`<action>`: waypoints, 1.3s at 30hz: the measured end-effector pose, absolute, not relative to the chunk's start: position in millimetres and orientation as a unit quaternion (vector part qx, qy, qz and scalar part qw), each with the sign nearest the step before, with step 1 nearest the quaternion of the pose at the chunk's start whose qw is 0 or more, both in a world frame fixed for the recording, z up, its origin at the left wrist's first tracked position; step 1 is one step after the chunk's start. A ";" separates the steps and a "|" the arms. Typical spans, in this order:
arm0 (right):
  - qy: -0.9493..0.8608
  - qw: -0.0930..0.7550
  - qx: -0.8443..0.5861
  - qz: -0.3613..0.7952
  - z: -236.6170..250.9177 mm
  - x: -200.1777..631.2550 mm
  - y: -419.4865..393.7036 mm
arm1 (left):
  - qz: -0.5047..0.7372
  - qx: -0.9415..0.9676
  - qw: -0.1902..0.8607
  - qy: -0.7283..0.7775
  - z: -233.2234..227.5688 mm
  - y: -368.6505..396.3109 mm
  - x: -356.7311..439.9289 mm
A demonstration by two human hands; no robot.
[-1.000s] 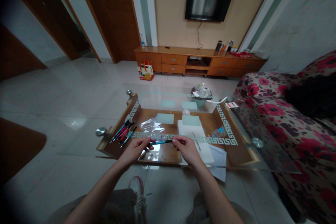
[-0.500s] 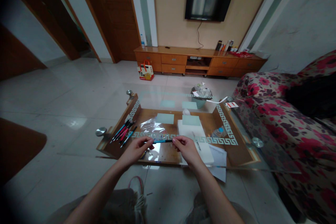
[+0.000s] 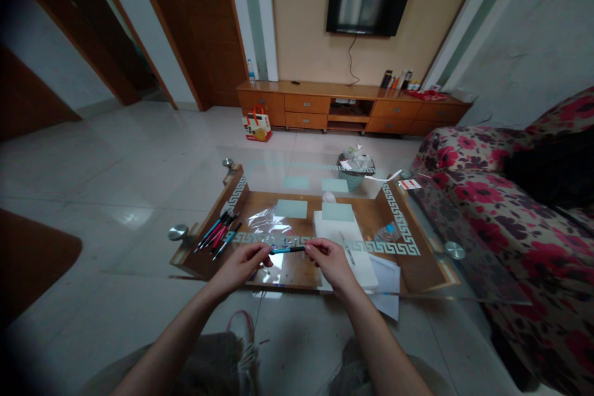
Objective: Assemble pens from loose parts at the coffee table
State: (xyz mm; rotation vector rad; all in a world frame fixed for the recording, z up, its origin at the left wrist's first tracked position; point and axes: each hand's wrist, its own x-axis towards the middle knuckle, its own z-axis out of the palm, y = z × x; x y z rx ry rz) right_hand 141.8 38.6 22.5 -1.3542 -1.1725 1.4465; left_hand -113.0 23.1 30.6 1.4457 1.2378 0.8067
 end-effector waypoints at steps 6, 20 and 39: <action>-0.491 0.409 -0.561 0.527 18.1 159.7 50.7 | 0.347 0.591 0.501 0.528 24.4 25.3 -115.3; -0.713 0.191 -0.645 0.199 -7.8 177.5 67.4 | 0.376 0.571 0.505 0.528 30.9 23.3 -121.7; -0.722 0.132 -0.653 0.187 -11.6 176.2 66.0 | 0.379 0.568 0.504 0.528 30.2 23.2 -121.1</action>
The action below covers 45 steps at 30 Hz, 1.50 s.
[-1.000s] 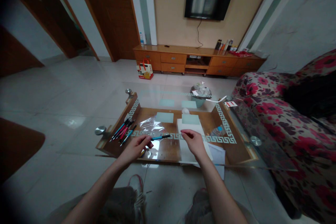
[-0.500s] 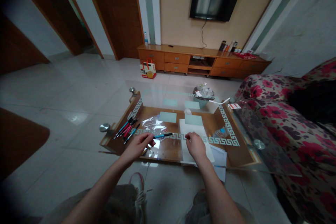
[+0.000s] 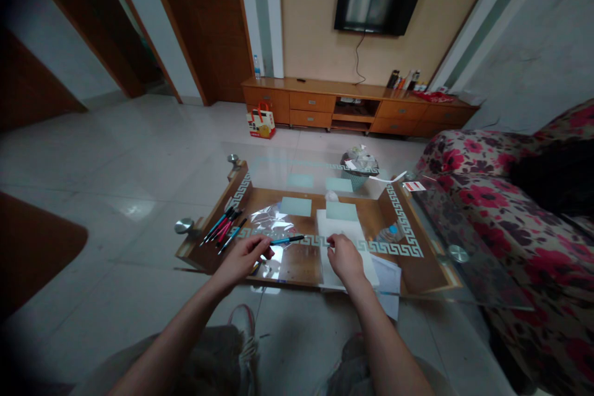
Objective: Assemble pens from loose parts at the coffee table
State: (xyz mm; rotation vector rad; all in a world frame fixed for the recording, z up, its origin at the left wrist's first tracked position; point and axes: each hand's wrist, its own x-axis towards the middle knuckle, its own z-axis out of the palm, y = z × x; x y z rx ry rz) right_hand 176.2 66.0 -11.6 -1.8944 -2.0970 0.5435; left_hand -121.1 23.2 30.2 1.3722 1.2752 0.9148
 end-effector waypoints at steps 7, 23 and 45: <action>-0.728 0.223 -0.629 0.160 3.5 178.6 63.6 | 0.384 0.573 0.504 0.520 25.9 23.2 -122.0; -0.529 0.252 -0.500 0.637 31.8 138.3 44.2 | 0.353 0.632 0.510 0.463 37.8 16.8 -114.6; -0.521 0.232 -0.489 0.659 29.2 138.7 41.0 | 0.359 0.642 0.464 0.494 36.7 17.5 -115.3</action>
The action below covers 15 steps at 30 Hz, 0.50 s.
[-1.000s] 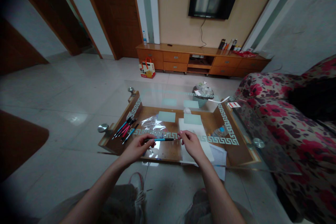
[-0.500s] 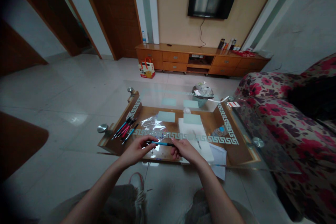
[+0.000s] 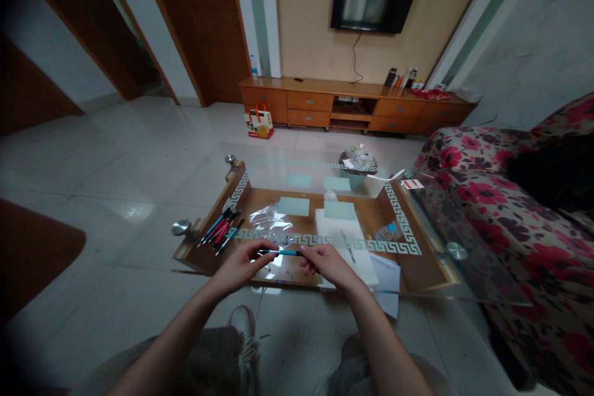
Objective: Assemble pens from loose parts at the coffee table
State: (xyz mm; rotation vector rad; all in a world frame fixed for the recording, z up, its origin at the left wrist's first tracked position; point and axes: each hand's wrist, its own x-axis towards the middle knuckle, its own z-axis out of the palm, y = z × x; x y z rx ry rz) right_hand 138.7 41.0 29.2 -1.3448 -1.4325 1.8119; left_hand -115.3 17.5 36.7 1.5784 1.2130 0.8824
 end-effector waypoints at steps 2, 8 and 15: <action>-0.521 0.238 -0.490 0.657 29.3 138.8 41.0 | 0.359 0.641 0.465 0.494 36.7 17.3 -115.0; -0.525 0.242 -0.492 0.650 30.6 139.5 41.4 | 0.356 0.643 0.466 0.493 38.7 17.3 -115.3; -0.547 0.243 -0.494 0.631 33.8 139.8 41.5 | 0.351 0.647 0.465 0.493 40.4 16.9 -115.4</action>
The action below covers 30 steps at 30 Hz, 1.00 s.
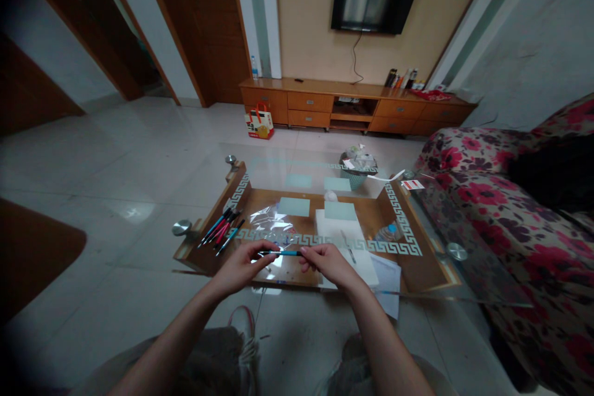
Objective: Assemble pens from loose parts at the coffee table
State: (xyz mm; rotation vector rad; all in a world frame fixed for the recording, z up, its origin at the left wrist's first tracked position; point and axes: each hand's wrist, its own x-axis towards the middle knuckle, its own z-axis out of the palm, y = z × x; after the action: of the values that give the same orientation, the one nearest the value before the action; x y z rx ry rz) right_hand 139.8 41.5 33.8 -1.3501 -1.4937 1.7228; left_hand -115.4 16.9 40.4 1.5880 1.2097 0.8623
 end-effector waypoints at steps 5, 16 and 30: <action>-0.550 0.244 -0.496 0.626 33.3 139.9 42.0 | 0.349 0.647 0.466 0.492 38.9 16.8 -115.8; -0.577 0.246 -0.489 0.606 39.0 140.8 42.5 | 0.340 0.655 0.461 0.493 41.8 17.1 -115.8; -0.576 0.241 -0.506 0.595 35.7 144.4 43.4 | 0.324 0.661 0.452 0.503 42.4 17.0 -116.2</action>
State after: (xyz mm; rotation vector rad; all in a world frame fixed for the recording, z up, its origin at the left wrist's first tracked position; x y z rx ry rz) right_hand 144.4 43.4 35.7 -1.3849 -1.5751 1.6284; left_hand -116.2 17.0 42.4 1.6330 1.2435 0.8006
